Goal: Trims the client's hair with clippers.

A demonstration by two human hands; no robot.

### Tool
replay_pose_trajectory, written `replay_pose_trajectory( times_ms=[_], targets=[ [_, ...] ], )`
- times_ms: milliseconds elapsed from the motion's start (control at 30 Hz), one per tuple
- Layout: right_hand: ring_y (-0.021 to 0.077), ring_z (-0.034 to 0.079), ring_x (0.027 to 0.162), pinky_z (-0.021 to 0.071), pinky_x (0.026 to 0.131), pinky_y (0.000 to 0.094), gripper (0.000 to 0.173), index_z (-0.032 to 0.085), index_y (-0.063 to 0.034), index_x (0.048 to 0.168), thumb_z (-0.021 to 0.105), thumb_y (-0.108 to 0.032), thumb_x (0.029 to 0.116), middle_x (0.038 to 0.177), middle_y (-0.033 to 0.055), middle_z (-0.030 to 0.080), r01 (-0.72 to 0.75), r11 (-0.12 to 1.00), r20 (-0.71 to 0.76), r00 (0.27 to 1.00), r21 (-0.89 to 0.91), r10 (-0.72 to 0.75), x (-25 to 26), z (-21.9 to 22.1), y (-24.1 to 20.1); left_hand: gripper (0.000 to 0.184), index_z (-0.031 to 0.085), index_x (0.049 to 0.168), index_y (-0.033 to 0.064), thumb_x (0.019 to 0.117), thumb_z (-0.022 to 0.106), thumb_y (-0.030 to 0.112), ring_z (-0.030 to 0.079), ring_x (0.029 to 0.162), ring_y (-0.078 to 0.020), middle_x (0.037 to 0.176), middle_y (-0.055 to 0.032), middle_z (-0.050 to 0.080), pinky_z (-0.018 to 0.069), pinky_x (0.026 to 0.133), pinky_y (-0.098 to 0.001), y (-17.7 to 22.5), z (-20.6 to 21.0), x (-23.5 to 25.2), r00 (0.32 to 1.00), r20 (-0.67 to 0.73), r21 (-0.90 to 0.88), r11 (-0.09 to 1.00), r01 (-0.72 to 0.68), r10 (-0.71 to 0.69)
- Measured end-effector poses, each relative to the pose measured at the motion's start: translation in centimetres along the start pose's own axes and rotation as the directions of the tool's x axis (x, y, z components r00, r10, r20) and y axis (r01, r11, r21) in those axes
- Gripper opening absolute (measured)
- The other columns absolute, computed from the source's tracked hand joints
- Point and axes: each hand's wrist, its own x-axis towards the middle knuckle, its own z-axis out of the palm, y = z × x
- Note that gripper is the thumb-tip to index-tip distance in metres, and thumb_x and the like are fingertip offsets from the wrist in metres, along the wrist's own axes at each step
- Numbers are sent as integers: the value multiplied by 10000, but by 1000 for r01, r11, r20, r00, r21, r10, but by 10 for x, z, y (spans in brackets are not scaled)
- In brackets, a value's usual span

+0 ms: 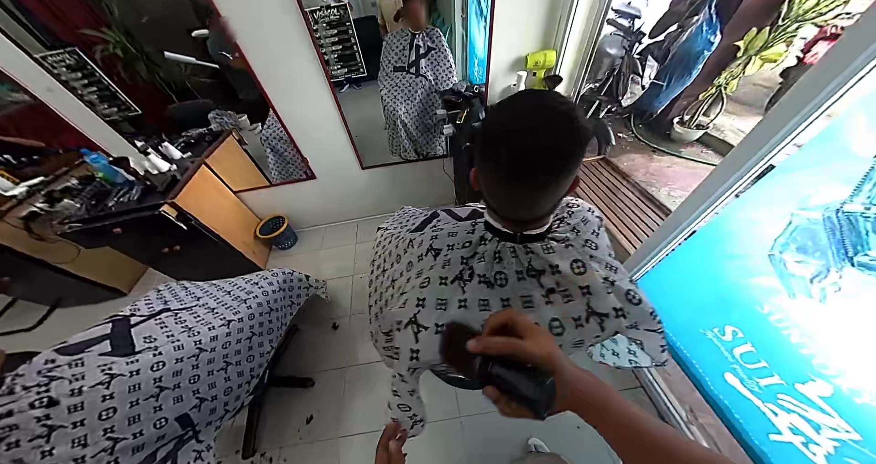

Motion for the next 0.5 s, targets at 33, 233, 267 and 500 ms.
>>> replay_pose_trajectory(
  times_ms=[33, 233, 267, 500],
  targets=[
    [140, 612, 997, 560, 815, 253, 528, 634, -249, 1363, 786, -384, 876, 1135, 115, 592, -10, 1000, 70, 998, 21, 9, 13, 35, -2, 592, 416, 1471, -102, 1104, 321, 352, 609, 1243, -252, 1410, -256, 564, 525, 1002, -441, 16, -13, 15, 999, 46, -43, 999, -27, 29],
    [283, 623, 1052, 557, 892, 411, 564, 664, -118, 1360, 833, -264, 841, 1204, 208, 609, -245, 962, 355, 916, 123, 187, 89, 205, 9, 993, 376, 1450, 53, 884, 323, 867, 678, 1081, -127, 1233, -10, 677, 578, 907, -365, 96, -94, 102, 972, 218, -522, 831, 191, -87],
    [288, 624, 1063, 546, 913, 426, 551, 665, -106, 1351, 818, -289, 854, 1207, 204, 618, -321, 945, 415, 868, 55, 271, 97, 219, 17, 1054, 414, 1477, 80, 827, 368, 909, 674, 1138, -160, 1296, -24, 676, 577, 923, -376, 102, -113, 124, 969, 243, -534, 830, 163, -35],
    [281, 646, 1084, 571, 877, 454, 550, 654, -154, 1363, 795, -336, 865, 1339, 161, 591, -457, 860, 296, 809, -229, 509, 134, 215, 29, 918, 381, 1543, 66, 982, 204, 771, 540, 1378, -207, 1513, -75, 550, 489, 1063, -421, 122, -158, 291, 927, 353, -288, 958, -22, 127]
  ],
)
